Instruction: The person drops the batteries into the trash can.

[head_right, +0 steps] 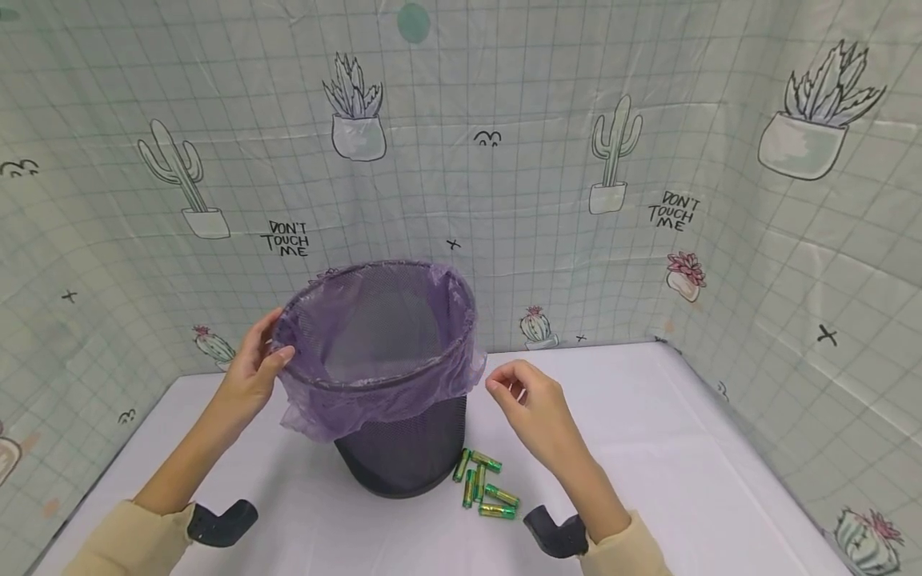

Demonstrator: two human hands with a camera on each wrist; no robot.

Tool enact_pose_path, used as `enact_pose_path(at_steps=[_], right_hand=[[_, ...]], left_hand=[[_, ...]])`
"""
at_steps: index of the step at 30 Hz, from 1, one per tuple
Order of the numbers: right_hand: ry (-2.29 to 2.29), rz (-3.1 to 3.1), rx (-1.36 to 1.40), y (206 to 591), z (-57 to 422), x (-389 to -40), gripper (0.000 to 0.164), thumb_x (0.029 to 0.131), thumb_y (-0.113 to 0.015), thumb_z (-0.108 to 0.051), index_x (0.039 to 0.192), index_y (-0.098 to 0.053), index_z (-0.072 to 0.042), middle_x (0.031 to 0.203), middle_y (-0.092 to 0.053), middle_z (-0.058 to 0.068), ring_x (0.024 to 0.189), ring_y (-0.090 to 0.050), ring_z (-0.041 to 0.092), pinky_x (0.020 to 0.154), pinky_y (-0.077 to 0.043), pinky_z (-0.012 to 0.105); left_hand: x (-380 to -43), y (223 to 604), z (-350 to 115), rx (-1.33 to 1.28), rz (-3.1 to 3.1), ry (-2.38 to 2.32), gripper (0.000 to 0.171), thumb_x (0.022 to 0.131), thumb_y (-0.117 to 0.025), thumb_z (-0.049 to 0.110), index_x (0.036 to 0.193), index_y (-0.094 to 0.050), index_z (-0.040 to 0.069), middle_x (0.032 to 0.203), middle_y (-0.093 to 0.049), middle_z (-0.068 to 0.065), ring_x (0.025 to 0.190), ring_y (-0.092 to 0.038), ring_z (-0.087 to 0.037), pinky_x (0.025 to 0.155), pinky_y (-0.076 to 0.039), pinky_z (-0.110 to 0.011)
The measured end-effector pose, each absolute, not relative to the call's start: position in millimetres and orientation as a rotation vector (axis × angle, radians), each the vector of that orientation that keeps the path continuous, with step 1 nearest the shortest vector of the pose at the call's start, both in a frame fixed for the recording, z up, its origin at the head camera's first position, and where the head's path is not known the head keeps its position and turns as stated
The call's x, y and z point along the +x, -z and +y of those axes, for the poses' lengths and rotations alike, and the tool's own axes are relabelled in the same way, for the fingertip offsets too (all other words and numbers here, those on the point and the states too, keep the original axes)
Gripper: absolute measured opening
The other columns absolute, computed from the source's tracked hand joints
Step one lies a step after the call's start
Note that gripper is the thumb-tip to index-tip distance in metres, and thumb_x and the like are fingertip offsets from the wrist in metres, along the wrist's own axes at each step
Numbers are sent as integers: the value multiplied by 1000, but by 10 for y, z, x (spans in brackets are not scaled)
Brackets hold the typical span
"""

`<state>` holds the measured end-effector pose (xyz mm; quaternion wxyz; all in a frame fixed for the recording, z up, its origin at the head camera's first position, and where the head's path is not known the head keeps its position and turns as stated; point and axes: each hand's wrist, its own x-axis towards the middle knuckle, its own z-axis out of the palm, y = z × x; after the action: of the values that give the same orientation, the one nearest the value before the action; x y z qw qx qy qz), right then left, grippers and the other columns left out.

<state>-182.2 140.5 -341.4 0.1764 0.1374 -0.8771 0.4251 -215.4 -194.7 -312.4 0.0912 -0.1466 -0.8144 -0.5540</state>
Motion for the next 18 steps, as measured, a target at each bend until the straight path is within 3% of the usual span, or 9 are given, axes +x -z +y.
enact_pose_path(at_steps=[18], right_hand=[[-1377, -2712, 58, 4199, 1681, -1738, 22, 87, -64, -22, 104, -66, -8, 83, -60, -1, 73, -51, 4, 64, -44, 20]], left_hand=[[-2150, 3129, -1955, -424, -2442, 1635, 63, 96, -43, 14, 148, -9, 3, 147, -19, -21, 134, -27, -36, 85, -33, -4]])
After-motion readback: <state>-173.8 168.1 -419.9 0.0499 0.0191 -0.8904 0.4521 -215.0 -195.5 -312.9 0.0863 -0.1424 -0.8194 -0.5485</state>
